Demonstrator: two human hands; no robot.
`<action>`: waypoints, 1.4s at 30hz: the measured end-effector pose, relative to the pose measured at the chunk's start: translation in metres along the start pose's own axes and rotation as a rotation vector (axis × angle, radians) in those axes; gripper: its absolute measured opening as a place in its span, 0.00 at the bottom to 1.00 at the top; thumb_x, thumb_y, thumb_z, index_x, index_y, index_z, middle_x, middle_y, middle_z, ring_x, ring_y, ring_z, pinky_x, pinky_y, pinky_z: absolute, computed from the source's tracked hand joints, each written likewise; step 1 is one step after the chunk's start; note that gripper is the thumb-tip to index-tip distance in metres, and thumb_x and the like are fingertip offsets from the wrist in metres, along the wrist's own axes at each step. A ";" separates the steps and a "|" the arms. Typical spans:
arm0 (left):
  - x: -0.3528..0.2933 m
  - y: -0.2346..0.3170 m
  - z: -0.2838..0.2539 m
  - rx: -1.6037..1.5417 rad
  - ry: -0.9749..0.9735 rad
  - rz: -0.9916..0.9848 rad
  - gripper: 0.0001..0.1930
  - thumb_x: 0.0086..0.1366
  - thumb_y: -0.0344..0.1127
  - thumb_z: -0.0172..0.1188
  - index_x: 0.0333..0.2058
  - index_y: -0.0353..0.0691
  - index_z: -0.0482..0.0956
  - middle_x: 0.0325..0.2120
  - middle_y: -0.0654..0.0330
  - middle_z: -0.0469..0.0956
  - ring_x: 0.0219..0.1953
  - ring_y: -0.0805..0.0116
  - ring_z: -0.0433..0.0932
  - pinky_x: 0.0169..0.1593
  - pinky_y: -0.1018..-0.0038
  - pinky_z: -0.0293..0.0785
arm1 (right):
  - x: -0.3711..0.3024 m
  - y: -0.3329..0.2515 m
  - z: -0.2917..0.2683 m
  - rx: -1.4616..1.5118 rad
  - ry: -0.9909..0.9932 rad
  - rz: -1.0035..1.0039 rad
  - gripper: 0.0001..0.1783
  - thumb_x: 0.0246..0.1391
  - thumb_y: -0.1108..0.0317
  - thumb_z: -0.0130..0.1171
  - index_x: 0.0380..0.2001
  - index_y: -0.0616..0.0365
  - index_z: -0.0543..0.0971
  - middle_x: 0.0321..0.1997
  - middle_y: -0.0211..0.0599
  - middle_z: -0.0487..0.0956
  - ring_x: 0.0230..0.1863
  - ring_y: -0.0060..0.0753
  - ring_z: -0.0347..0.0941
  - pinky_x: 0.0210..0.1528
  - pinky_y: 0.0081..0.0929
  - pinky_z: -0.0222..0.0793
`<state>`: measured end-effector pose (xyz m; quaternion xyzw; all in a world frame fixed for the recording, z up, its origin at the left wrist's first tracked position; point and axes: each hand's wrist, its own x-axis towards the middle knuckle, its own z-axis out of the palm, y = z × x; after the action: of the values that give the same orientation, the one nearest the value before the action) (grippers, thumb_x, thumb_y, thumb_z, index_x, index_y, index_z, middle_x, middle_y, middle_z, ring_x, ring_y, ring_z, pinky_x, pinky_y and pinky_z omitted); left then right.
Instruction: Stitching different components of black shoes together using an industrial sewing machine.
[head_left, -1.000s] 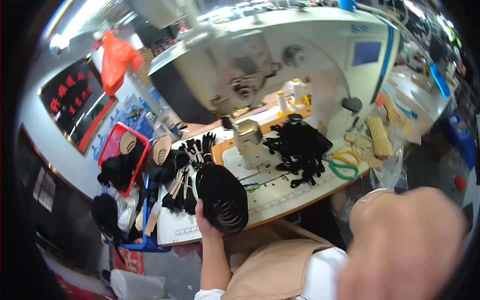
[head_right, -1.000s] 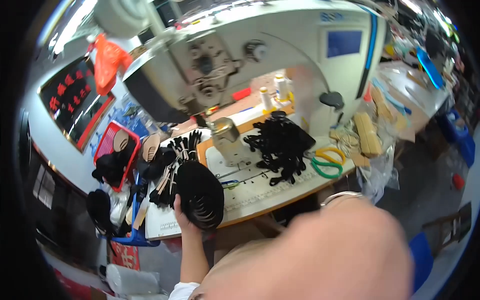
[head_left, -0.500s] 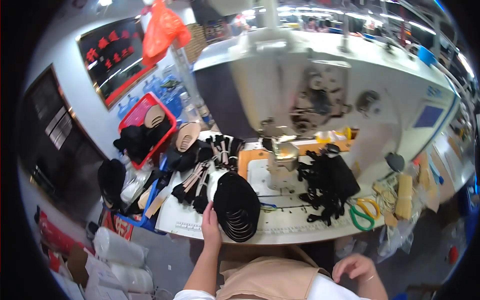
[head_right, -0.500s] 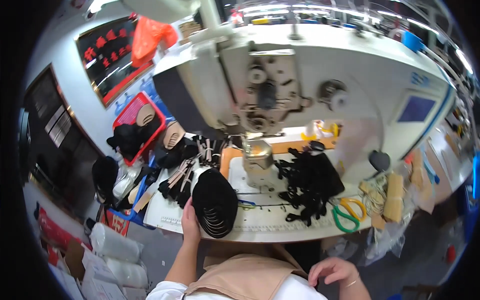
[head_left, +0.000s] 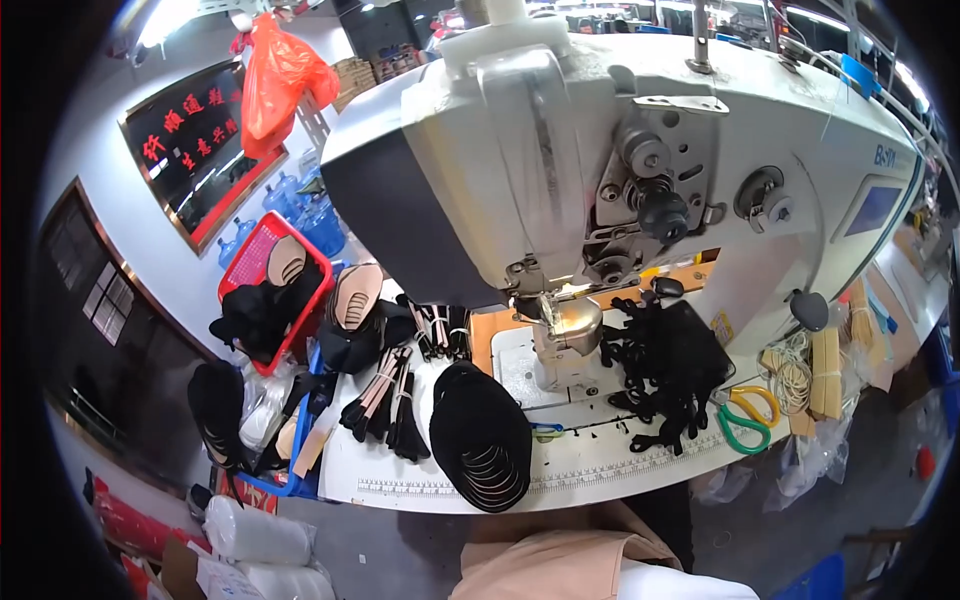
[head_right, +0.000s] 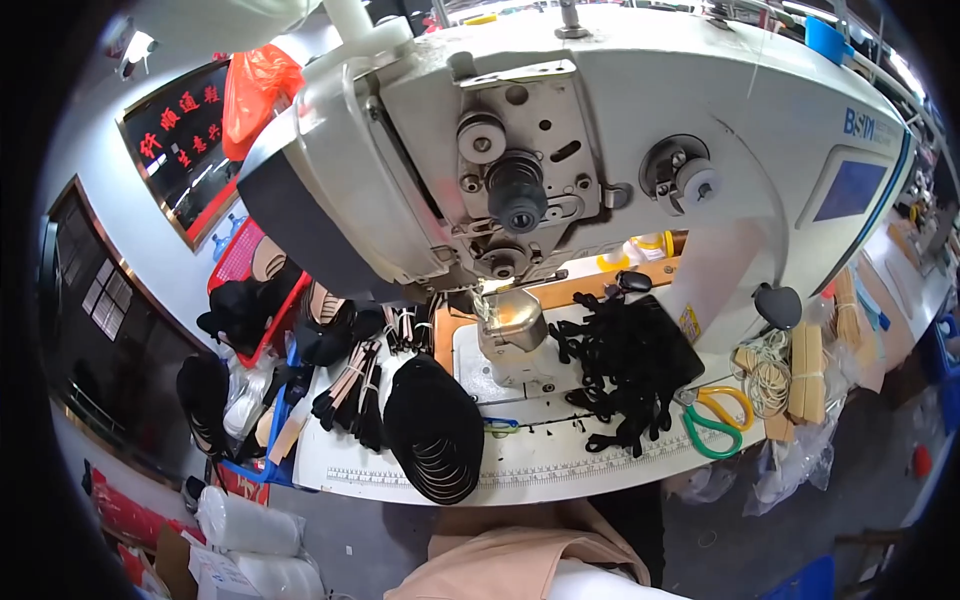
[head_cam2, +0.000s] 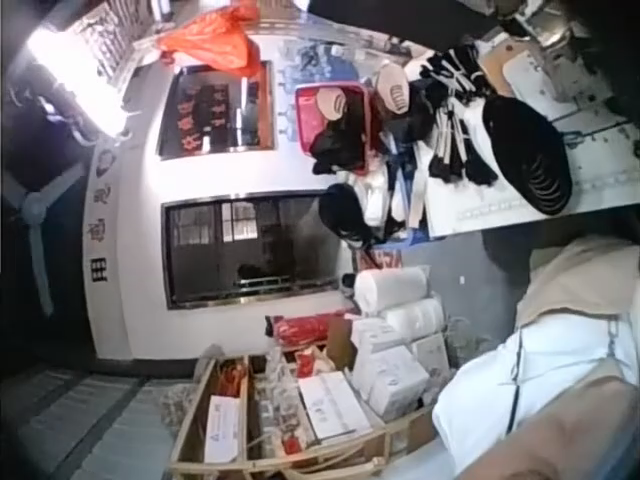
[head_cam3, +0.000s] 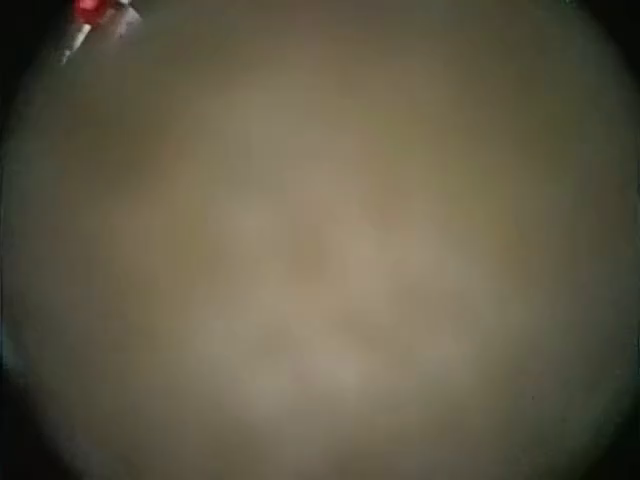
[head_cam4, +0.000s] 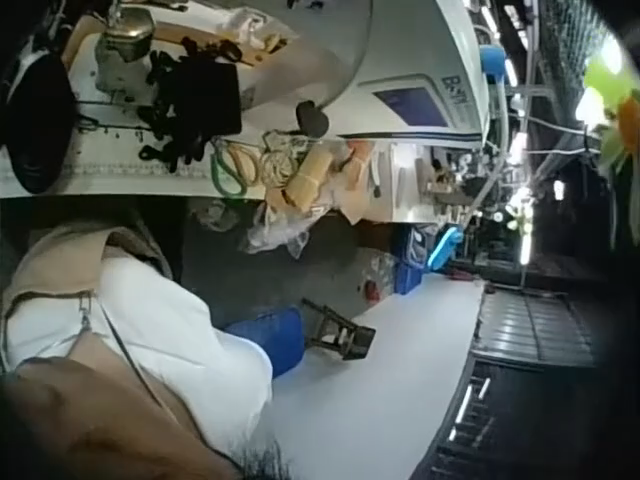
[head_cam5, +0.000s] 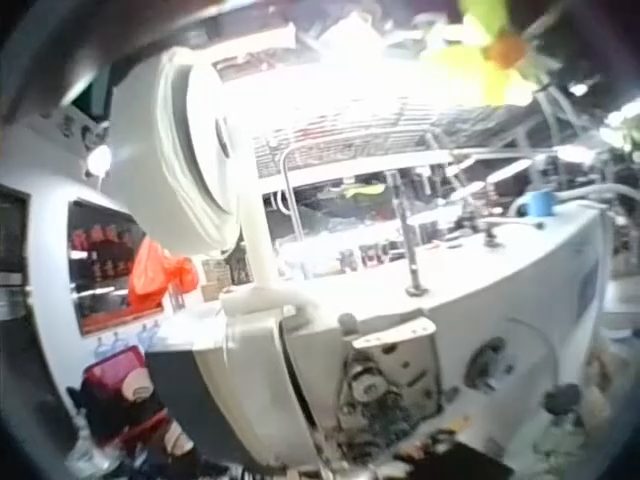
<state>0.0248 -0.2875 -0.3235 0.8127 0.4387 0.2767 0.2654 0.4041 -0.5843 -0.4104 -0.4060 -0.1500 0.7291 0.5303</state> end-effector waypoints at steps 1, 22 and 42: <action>0.002 -0.002 -0.002 0.003 -0.017 -0.006 0.07 0.53 0.29 0.59 0.32 0.39 0.77 0.26 0.57 0.74 0.30 0.60 0.73 0.38 0.70 0.69 | 0.002 0.005 -0.001 -0.019 -0.004 0.008 0.13 0.46 0.65 0.56 0.30 0.65 0.76 0.31 0.44 0.76 0.34 0.36 0.72 0.39 0.31 0.67; 0.050 -0.005 -0.017 0.010 -0.290 -0.126 0.06 0.52 0.30 0.60 0.31 0.39 0.78 0.24 0.57 0.74 0.29 0.62 0.73 0.36 0.71 0.69 | 0.016 0.021 -0.047 -0.520 -0.067 0.177 0.14 0.43 0.64 0.55 0.31 0.62 0.77 0.31 0.41 0.77 0.34 0.35 0.73 0.38 0.29 0.68; 0.061 -0.003 -0.031 0.013 -0.545 -0.292 0.06 0.52 0.30 0.61 0.31 0.39 0.78 0.23 0.57 0.74 0.27 0.64 0.73 0.35 0.73 0.70 | 0.007 0.016 -0.069 -1.004 -0.131 0.427 0.15 0.41 0.62 0.55 0.32 0.59 0.77 0.30 0.39 0.78 0.33 0.33 0.73 0.38 0.28 0.68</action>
<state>0.0307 -0.2277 -0.2901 0.7871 0.4652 0.0048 0.4050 0.4450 -0.5989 -0.4670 -0.5841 -0.4265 0.6831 0.1013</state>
